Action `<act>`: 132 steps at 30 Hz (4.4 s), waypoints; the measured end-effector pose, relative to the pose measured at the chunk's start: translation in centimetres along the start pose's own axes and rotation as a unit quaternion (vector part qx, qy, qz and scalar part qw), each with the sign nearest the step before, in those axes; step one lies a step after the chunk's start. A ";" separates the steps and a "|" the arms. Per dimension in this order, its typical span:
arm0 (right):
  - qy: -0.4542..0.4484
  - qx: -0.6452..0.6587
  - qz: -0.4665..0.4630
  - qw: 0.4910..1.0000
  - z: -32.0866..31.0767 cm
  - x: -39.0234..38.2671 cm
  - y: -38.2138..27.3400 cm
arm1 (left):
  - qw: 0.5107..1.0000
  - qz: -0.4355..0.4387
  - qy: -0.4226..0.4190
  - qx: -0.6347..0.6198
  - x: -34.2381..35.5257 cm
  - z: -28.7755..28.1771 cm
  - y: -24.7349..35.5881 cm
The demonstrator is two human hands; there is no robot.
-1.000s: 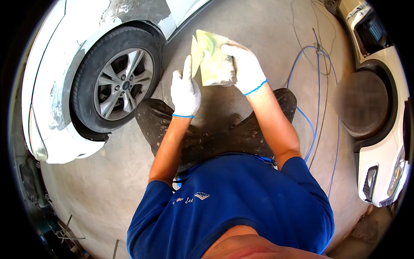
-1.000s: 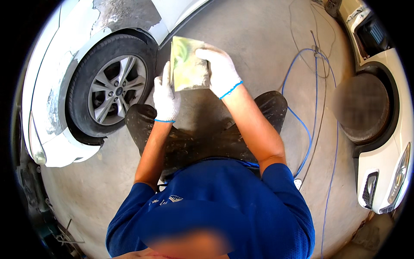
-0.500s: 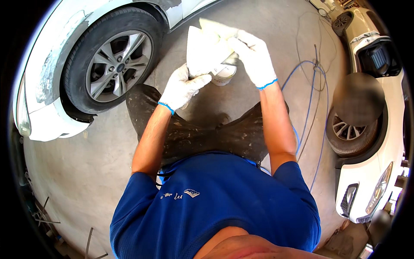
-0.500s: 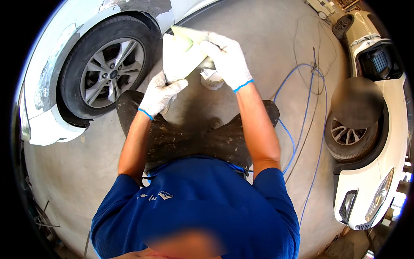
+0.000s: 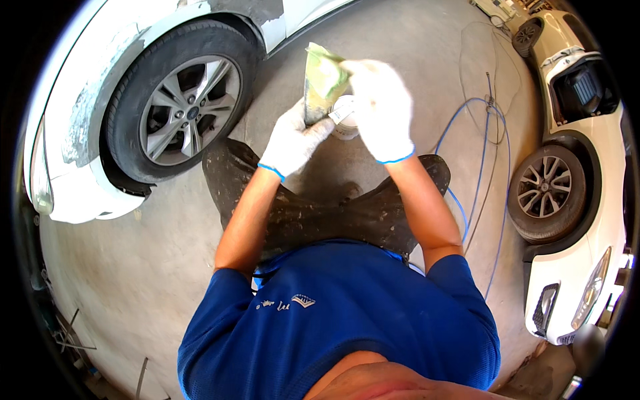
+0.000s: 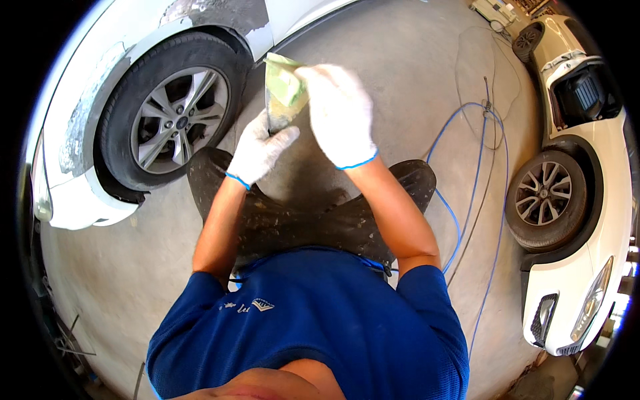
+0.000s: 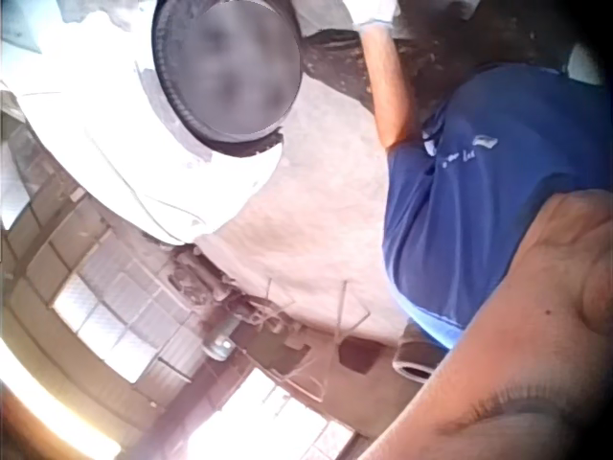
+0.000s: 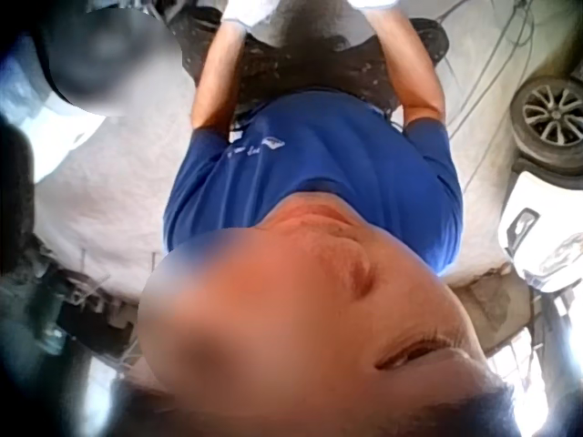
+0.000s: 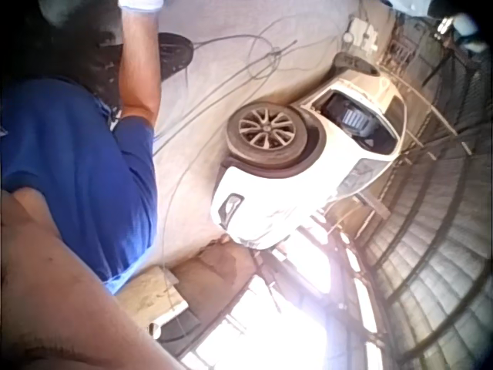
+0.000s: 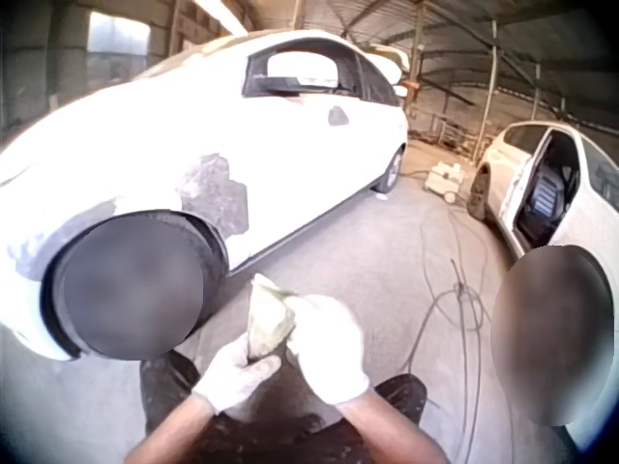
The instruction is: The person applies a green body filler to the front wheel arch area of a white car using a spreader and a sanding block. They smooth the filler over the surface and then sand it down to level the area.
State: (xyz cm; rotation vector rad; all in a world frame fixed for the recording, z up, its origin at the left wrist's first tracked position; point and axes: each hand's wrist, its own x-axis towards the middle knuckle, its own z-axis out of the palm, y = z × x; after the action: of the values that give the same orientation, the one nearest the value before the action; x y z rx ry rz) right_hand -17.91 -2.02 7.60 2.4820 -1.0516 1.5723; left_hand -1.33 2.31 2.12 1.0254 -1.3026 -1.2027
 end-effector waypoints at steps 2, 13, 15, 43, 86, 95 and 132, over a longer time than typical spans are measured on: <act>-0.016 -0.014 -0.027 0.999 -0.1 -0.1 -0.2 | 1.000 -0.012 -0.001 0.014 0.0 0.8 0.9; -0.077 0.095 0.079 0.989 -1.9 2.5 3.4 | 0.997 -0.058 -0.015 -0.050 -0.8 0.5 2.1; -0.107 0.032 0.140 0.984 -2.3 1.8 4.5 | 0.999 -0.038 0.006 -0.032 -0.8 0.5 2.1; 0.109 0.564 0.338 0.746 0.3 0.6 5.3 | 0.983 -0.181 -0.006 -0.018 -1.1 -0.4 1.4; -0.025 0.634 0.541 0.552 1.8 -2.5 2.1 | 0.834 0.263 0.164 0.457 1.7 -0.5 -0.9; 0.029 0.677 0.485 0.554 1.5 -1.8 3.6 | 0.833 0.187 0.161 0.494 0.9 0.0 -4.7; -0.023 0.031 -0.058 0.998 -0.9 1.8 -0.3 | 0.999 0.017 0.029 0.037 -0.2 -0.5 0.1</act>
State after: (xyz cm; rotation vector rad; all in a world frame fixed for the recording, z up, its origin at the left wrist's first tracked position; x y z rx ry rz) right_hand -18.01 -2.39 9.57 2.5789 -0.8597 1.5445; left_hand -0.76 2.48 2.15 1.0786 -1.3234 -1.0983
